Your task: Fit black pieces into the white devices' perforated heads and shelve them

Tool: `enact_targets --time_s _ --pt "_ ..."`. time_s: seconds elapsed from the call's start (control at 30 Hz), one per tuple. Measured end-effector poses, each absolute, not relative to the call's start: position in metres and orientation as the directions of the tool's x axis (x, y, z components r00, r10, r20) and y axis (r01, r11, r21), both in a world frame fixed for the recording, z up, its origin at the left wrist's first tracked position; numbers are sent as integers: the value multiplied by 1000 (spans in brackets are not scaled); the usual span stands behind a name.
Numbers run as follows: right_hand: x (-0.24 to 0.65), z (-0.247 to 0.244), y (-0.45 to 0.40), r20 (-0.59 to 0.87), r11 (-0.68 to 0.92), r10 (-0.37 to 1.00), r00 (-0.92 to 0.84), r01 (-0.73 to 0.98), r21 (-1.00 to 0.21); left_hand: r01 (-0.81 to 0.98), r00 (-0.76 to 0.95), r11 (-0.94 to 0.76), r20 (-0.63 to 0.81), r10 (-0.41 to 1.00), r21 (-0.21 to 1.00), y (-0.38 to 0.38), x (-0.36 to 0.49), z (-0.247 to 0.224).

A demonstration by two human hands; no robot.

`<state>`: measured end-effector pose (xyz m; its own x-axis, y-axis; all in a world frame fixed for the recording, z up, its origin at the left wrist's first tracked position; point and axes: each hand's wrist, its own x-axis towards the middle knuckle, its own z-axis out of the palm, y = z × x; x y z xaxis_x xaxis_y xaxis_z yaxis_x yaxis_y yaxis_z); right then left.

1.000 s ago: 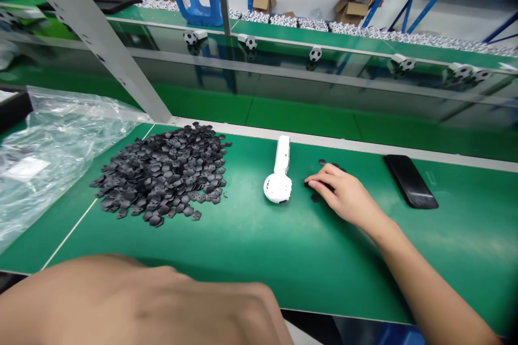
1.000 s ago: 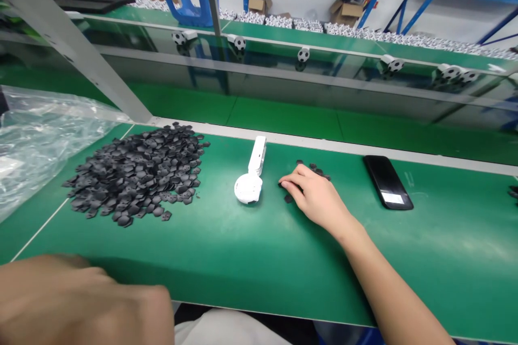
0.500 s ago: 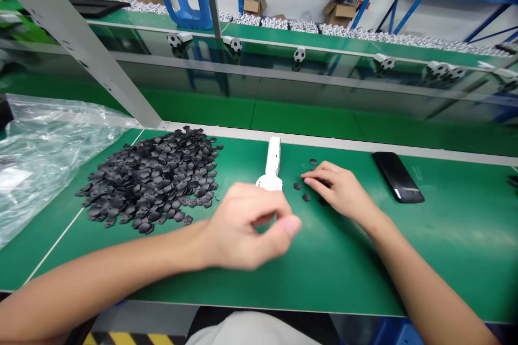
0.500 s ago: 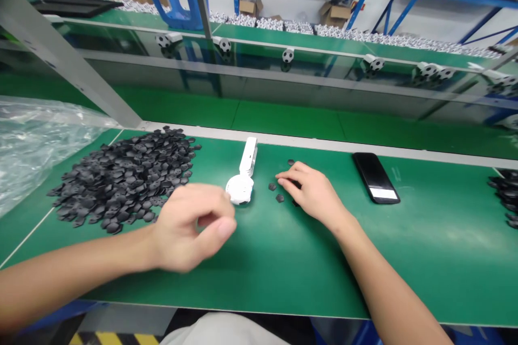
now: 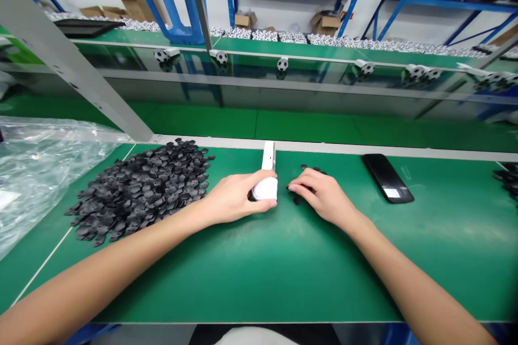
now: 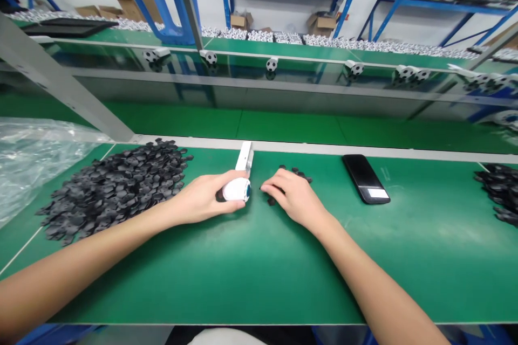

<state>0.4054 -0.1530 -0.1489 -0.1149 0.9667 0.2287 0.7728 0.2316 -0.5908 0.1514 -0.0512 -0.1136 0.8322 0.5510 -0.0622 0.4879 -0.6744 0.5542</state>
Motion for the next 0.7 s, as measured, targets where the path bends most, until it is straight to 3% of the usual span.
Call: enact_targets --time_s 0.13,0.2,0.27,0.7 --pt "397 -143 -161 66 14 991 114 407 -913 360 768 -460 21 640 812 -51 155 -132" --pt "391 -140 -166 -37 -62 990 133 192 -979 256 738 -429 111 665 866 -54 156 -144" --pt "385 -137 -170 -87 -96 990 111 81 -992 203 712 -472 202 673 858 -58 158 -154" --pt "362 -140 -171 -201 -202 979 28 26 -979 138 765 -553 266 586 822 -79 162 -157"
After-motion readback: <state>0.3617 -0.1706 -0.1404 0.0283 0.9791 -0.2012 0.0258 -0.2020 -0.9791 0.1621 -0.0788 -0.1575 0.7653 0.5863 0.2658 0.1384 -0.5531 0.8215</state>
